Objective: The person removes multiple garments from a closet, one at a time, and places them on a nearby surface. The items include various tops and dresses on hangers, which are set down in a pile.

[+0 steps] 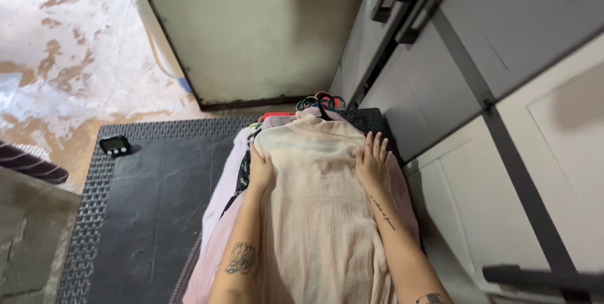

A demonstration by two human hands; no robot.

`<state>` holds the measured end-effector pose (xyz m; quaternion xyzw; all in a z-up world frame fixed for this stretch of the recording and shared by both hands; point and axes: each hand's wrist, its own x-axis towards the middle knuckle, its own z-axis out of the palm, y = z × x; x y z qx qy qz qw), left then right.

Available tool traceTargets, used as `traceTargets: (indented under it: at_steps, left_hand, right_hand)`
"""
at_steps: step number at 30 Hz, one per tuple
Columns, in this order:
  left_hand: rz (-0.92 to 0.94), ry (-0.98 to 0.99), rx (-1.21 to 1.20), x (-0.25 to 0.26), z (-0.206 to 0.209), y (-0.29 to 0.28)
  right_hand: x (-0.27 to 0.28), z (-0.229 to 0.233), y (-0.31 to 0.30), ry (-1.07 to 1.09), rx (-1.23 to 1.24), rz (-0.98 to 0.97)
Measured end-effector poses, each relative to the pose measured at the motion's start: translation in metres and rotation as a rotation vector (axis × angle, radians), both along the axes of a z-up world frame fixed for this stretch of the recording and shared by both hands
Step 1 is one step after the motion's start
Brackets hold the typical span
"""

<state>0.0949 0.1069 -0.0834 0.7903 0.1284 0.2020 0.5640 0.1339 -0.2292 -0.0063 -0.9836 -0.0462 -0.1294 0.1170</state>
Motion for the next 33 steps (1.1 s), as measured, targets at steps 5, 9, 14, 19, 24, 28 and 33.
traceTargets:
  at_steps: [5, 9, 14, 19, 24, 28, 33]
  left_hand:
    - [-0.052, 0.086, -0.020, -0.007, -0.001, 0.015]
    - [-0.017, 0.112, 0.190, -0.021, 0.037, 0.035]
    - [-0.129, -0.172, 0.237, -0.059, 0.100, 0.021]
    - [-0.405, -0.123, -0.108, -0.121, 0.173, -0.045]
    - [-1.017, -0.039, -0.280, -0.215, 0.243, -0.144]
    - [-1.593, 0.088, -0.427, -0.313, 0.292, -0.221]
    - [-1.884, 0.080, -0.286, -0.426, 0.340, -0.299]
  right_hand:
    - [-0.030, 0.010, -0.011, -0.117, 0.170, 0.035]
    - [-0.080, 0.035, -0.011, -0.176, 0.521, -0.029]
    - [-0.177, 0.069, 0.018, -0.246, 0.692, -0.092]
    - [-0.283, 0.083, 0.037, -0.185, 0.867, -0.154]
    - [-0.402, 0.101, 0.028, -0.165, 1.261, -0.177]
    - [-0.509, 0.150, 0.000, -0.220, 1.149, -0.387]
    - [-0.631, 0.213, -0.030, -0.455, 1.077, -0.548]
